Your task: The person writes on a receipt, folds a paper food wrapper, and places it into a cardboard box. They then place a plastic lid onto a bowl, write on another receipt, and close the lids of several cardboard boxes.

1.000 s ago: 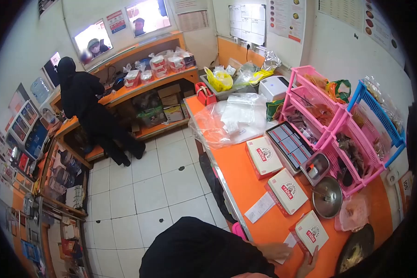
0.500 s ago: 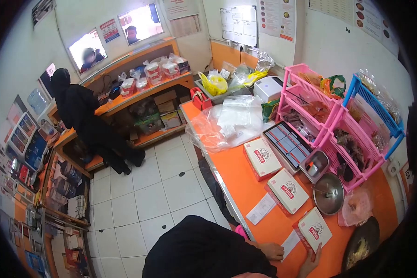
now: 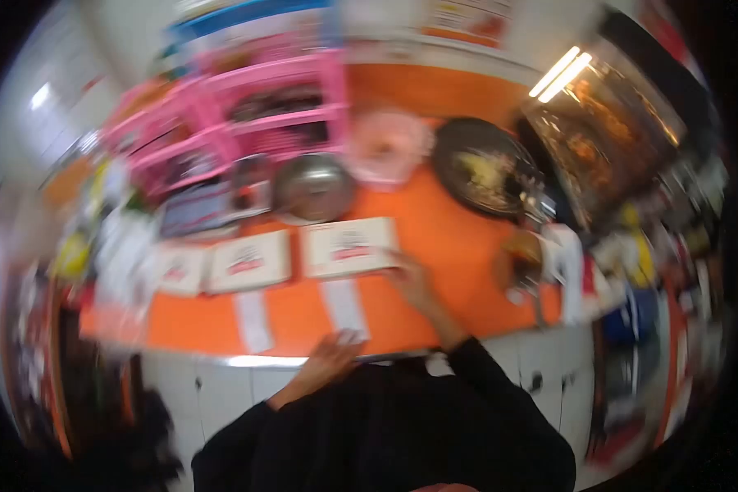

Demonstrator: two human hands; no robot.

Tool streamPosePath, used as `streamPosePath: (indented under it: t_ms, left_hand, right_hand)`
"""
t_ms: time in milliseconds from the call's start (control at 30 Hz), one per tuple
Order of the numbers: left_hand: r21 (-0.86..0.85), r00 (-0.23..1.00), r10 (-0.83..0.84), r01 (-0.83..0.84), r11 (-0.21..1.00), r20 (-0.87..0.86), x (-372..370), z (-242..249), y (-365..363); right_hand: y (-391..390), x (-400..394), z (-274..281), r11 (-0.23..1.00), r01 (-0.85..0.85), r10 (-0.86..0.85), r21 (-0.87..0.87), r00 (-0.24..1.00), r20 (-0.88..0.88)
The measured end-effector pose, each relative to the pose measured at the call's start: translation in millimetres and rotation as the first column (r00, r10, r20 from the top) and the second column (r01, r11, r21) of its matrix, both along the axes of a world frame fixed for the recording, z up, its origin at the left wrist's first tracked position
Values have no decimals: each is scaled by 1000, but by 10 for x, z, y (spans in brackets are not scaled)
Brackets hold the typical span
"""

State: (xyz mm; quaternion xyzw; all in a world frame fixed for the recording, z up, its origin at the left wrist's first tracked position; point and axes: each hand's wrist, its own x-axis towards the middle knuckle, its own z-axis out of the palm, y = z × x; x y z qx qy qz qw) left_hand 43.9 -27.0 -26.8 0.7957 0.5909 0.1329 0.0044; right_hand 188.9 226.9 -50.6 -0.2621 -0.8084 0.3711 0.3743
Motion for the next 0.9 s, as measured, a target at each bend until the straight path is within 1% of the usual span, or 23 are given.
streamPosePath:
  t_ms: [33, 67, 100, 167, 233, 267, 333, 367, 400, 467, 500, 533, 567, 600, 633, 667, 700, 733, 767, 800, 833, 867, 900]
  left_hand:
    - [-54, 996, 23, -28, 998, -86, 46, 151, -6]
    - [-63, 996, 15, -21, 998, -89, 56, 168, -3]
    - [-72, 995, 33, -40, 997, -98, 69, 146, 2]
    - [-90, 995, 65, -72, 993, -76, 132, 127, -27]
    - [-189, 985, 170, -168, 967, -1, 241, 53, -120]
    - [-243, 971, 236, -222, 944, 30, 284, 52, -110]
    - [-365, 933, 346, -291, 884, 96, 400, 268, -89]
    - [-422, 906, 403, -318, 849, 127, 453, 346, -66]
    - [-427, 913, 395, -321, 846, 97, 456, 328, -102]
    - [-370, 919, 393, -371, 852, -17, 540, 365, -90]
    - [-339, 915, 395, -397, 853, -77, 582, 376, -98]
    - [-299, 902, 432, -418, 858, -24, 628, 374, -83]
    - [-240, 882, 471, -463, 853, -26, 700, 380, -57]
    - [-181, 860, 509, -505, 844, -28, 781, 433, 20]
    - [-124, 837, 546, -545, 829, -30, 870, 521, 113]
    - [-4, 805, 591, -591, 806, 45, 1017, 588, 255]
    - [-21, 784, 586, -595, 803, 206, 1189, 708, 405]
    - [-33, 736, 569, -601, 799, 366, 1368, 839, 560]
    - [-42, 664, 540, -610, 791, 517, 1534, 943, 712]
    - [-192, 575, 504, -517, 834, 645, 1665, 1004, 855]
    - [-314, 454, 477, -390, 866, 752, 1785, 1063, 993]
    - [-463, 275, 491, -164, 871, 826, 1915, 1142, 1147]
    - [-531, 82, 525, 95, 842, 847, 2038, 1218, 1302]
  right_hand:
    - [-39, 10, 163, 998, -17, 19, 62, 999, -33]
    - [-103, 65, 382, 997, -54, 55, -47, 998, 23]
    - [-153, 138, 419, 996, 7, -16, 88, 995, 101]
    - [-212, 414, 757, 995, 53, -56, 88, 998, 32]
    - [-240, 833, 1198, 993, 73, -72, 92, 997, -15]
    - [-153, 1079, 1334, 976, 158, -148, 149, 986, -72]
    - [70, 1678, 1629, 858, 388, -380, 336, 920, -92]
    - [193, 1935, 1706, 835, 502, -486, 228, 865, -126]
    - [319, 2173, 1746, 791, 601, -585, 115, 798, -142]
    - [615, 2612, 1661, 662, 749, -749, 28, 662, 16]
    - [739, 2754, 1599, 670, 740, -741, 49, 664, 101]
    - [862, 2863, 1541, 679, 731, -729, 72, 660, 182]
    - [964, 2918, 1502, 688, 720, -715, 93, 649, 260]
    - [1040, 2923, 1496, 720, 691, -649, -68, 704, 289]
    - [1077, 2926, 1491, 758, 644, -603, -104, 752, 266]
    - [1090, 2922, 1483, 793, 593, -552, -142, 797, 245]
    - [1097, 2907, 1479, 826, 535, -496, -178, 839, 222]
    - [1100, 2873, 1501, 814, 433, -427, -387, 898, 107]
    - [1079, 2819, 1567, 821, 330, -380, -465, 925, -14]
    - [1021, 2747, 1669, 820, 216, -334, -531, 933, -137]
    - [937, 2672, 1783, 806, 92, -292, -584, 921, -258]
    - [812, 2593, 1928, 842, -18, -199, -539, 918, -343]
    - [636, 2464, 2013, 850, -124, -140, -513, 884, -447]
